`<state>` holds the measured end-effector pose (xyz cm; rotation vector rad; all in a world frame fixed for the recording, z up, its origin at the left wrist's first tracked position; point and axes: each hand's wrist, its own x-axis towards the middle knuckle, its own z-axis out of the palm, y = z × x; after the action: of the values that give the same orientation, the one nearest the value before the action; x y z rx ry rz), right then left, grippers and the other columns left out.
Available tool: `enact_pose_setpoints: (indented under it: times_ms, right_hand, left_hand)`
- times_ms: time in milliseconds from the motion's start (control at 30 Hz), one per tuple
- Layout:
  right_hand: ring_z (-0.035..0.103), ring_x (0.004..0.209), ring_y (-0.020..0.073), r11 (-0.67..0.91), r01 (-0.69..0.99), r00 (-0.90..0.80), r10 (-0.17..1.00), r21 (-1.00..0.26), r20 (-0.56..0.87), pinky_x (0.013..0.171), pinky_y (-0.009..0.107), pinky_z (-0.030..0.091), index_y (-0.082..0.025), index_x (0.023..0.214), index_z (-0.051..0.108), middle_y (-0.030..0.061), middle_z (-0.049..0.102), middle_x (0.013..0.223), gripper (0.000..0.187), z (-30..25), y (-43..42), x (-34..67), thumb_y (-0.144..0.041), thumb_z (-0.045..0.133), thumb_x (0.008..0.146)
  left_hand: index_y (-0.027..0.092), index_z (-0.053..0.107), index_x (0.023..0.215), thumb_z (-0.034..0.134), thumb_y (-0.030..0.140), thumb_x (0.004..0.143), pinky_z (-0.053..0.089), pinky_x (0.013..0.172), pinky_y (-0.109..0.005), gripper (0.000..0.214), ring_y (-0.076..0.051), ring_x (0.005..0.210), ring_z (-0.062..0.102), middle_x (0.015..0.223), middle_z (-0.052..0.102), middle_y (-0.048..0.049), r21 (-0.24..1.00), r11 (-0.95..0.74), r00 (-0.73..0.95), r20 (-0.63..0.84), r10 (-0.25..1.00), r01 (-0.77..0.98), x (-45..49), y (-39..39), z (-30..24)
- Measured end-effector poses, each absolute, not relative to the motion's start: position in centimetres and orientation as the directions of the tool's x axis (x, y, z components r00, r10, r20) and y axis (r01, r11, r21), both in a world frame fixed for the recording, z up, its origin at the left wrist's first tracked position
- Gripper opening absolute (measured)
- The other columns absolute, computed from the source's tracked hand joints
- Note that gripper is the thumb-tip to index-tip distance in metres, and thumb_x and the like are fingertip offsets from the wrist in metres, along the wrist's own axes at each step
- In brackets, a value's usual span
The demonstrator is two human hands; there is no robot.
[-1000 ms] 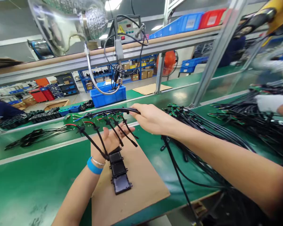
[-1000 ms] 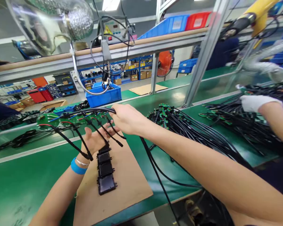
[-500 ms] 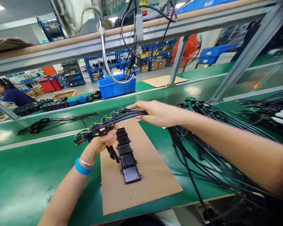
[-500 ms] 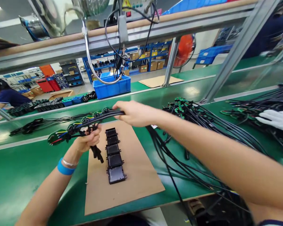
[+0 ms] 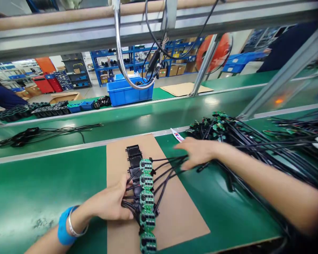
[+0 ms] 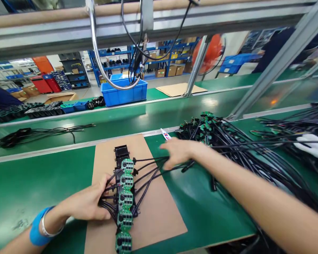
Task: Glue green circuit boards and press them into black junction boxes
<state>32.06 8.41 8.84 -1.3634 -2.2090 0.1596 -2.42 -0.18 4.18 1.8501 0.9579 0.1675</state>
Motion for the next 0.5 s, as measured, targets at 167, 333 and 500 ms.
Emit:
enact_pose_setpoints:
  times_ms: [167, 333, 500]
  right_hand:
    - [0.056, 0.087, 0.0181, 0.664, 0.451, -0.775, 0.623, -0.597, 0.107, 0.079, 0.031, 0.046, -0.017, 0.089, 0.061, 0.0059, 0.062, 0.089, 0.022, 3.2, 9.5, 23.6, -0.037, 0.058, 0.083]
    - [0.047, 0.074, 0.0140, 0.675, 0.397, -0.777, 0.608, -0.622, 0.163, 0.068, 0.026, 0.041, -0.018, 0.079, 0.050, 0.0012, 0.049, 0.081, 0.009, 1.1, 10.0, 22.8, -0.021, 0.058, 0.077]
    - [0.054, 0.079, 0.0145, 0.518, 0.454, -0.652, 0.748, -0.725, 0.126, 0.072, 0.028, 0.045, -0.018, 0.099, 0.049, 0.0031, 0.057, 0.092, 0.021, 0.6, 13.7, 23.7, -0.033, 0.057, 0.085]
  left_hand:
    - [0.018, 0.039, 0.112, 0.062, 0.033, 0.080, 0.043, 0.085, -0.031, 0.043, -0.019, 0.096, 0.051, 0.107, 0.052, -0.0051, 0.870, -0.117, 0.653, -0.263, 0.711, 0.478, -1.8, 1.0, 2.5]
    - [0.018, 0.044, 0.075, 0.039, 0.044, 0.093, 0.037, 0.060, -0.024, 0.032, -0.012, 0.063, 0.043, 0.067, 0.042, 0.0038, 0.855, 0.017, 0.490, -0.313, 0.813, 0.518, -2.3, 3.2, 0.1]
    - [0.018, 0.049, 0.087, 0.038, 0.042, 0.093, 0.042, 0.055, -0.023, 0.027, -0.012, 0.055, 0.053, 0.063, 0.052, 0.0037, 0.810, 0.039, 0.288, -0.253, 0.924, 0.585, -2.4, 6.8, 0.0]
